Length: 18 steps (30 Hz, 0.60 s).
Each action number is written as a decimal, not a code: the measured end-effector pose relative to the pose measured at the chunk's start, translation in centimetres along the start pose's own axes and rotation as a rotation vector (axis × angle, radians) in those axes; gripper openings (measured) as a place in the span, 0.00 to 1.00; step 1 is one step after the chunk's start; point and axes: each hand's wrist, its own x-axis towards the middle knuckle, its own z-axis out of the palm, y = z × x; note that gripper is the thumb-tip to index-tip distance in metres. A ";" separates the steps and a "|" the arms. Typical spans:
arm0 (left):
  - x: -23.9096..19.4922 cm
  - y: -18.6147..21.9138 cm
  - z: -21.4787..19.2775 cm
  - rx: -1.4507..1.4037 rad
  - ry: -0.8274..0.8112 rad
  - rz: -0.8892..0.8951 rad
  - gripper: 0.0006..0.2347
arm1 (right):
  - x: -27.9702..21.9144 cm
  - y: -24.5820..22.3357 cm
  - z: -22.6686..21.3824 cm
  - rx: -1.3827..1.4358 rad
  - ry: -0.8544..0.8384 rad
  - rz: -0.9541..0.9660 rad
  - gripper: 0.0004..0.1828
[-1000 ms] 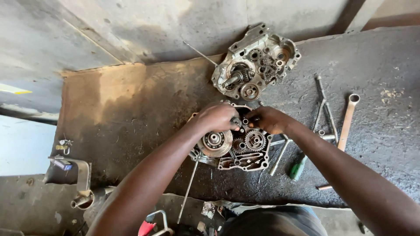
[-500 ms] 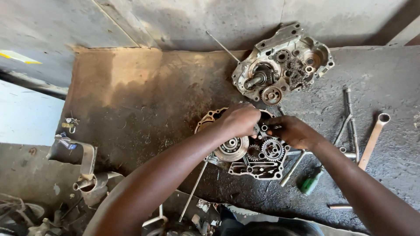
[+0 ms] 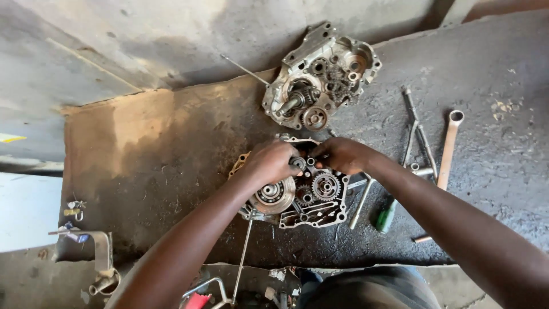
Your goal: Assembling internal components like gears and shafts into a motorcycle engine crankcase.
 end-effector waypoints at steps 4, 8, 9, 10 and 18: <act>-0.6 0.5 -0.7 0.020 0.016 0.060 0.10 | 0.5 0.3 -0.1 -0.040 0.002 -0.014 0.19; 0.5 0.0 -0.5 0.069 0.026 0.107 0.10 | 2.3 1.7 0.7 -0.090 0.021 -0.004 0.20; 0.7 -0.1 -0.3 0.078 0.030 0.107 0.10 | 2.9 2.3 1.1 -0.115 0.048 0.005 0.22; 0.0 0.5 -1.1 0.076 0.036 0.099 0.10 | 2.6 1.9 1.0 -0.122 0.045 -0.001 0.22; -3.2 1.6 -3.3 -0.089 0.038 -0.014 0.14 | 2.5 1.7 1.7 0.092 0.117 -0.054 0.18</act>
